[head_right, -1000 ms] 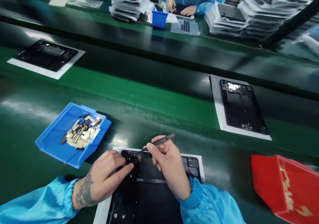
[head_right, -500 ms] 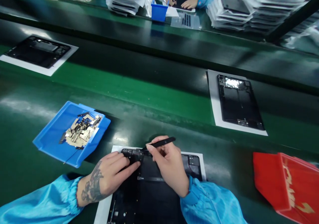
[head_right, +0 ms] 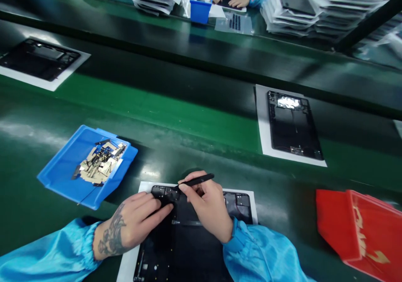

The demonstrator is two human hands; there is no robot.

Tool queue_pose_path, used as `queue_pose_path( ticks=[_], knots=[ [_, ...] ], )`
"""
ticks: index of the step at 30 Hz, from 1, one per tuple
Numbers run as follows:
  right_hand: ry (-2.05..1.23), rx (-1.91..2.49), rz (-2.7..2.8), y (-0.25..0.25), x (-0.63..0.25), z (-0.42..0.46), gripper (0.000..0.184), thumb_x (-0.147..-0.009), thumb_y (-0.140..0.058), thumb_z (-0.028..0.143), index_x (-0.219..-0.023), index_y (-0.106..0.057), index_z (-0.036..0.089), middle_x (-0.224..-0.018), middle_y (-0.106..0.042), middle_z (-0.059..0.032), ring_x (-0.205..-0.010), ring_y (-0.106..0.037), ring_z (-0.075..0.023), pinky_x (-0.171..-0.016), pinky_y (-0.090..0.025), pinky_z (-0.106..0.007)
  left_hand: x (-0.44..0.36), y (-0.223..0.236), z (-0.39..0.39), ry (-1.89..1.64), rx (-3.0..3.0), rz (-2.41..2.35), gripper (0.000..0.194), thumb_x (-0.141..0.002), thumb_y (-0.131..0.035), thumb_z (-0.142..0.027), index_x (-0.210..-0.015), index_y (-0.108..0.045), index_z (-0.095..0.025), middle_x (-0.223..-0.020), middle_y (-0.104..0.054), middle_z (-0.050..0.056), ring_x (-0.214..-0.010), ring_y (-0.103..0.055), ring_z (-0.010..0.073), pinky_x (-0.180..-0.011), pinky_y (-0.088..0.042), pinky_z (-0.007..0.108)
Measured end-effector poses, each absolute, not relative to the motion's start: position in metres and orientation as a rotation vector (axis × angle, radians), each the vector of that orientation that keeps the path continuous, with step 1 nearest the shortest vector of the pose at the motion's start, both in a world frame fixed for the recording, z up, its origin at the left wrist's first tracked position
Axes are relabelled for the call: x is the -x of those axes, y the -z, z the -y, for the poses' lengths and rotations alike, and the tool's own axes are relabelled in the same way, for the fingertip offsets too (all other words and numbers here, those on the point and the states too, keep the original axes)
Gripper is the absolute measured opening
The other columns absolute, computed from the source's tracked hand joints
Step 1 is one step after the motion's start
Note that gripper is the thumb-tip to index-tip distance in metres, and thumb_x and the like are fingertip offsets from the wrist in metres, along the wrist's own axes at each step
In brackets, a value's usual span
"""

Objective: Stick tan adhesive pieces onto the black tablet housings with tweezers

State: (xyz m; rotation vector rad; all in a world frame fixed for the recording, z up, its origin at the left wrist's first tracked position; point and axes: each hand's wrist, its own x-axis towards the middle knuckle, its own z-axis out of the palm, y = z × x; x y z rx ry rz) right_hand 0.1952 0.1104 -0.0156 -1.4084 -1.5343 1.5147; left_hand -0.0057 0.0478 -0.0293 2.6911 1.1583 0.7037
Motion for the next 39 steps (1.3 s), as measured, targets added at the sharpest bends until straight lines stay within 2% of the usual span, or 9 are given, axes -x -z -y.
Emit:
queue_pose_path(
  ticks=[14, 30, 39],
  knots=[
    [-1.451, 1.413, 1.602, 0.0175, -0.1929, -0.1086, 0.012, -0.083, -0.064, 0.029, -0.089, -0.058, 0.020, -0.080, -0.071, -0.0018, -0.055, -0.057, -0.0105, -0.051, -0.047, -0.021, 0.0056, 0.0233, -0.0487, -0.779, -2.613, -1.134, 0.022, -0.084, -0.050, -0.003, -0.102, -0.061, -0.003, -0.071, -0.058, 0.007, -0.063, -0.051, 0.0188, -0.053, -0.046, 0.033],
    [-1.391, 1.427, 1.633, 0.0193, -0.1913, -0.1078, 0.012, -0.084, -0.064, 0.031, -0.088, -0.060, 0.021, -0.077, -0.070, -0.0007, -0.055, -0.056, -0.0105, -0.051, -0.046, -0.022, 0.0053, 0.0258, -0.0488, -0.747, -2.567, -1.204, 0.017, -0.084, -0.052, -0.007, -0.098, -0.062, -0.007, -0.070, -0.055, 0.006, -0.063, -0.050, 0.0173, -0.055, -0.045, 0.031],
    [-1.362, 1.439, 1.663, 0.0194, -0.1906, -0.1065, 0.011, -0.084, -0.064, 0.029, -0.088, -0.060, 0.020, -0.067, -0.064, 0.0021, -0.052, -0.054, -0.0095, -0.050, -0.043, -0.020, 0.0050, 0.0254, -0.0481, -0.698, -2.588, -1.367, 0.030, -0.086, -0.054, -0.013, -0.113, -0.058, -0.003, -0.073, -0.057, 0.007, -0.065, -0.052, 0.0196, -0.055, -0.046, 0.034]
  ],
)
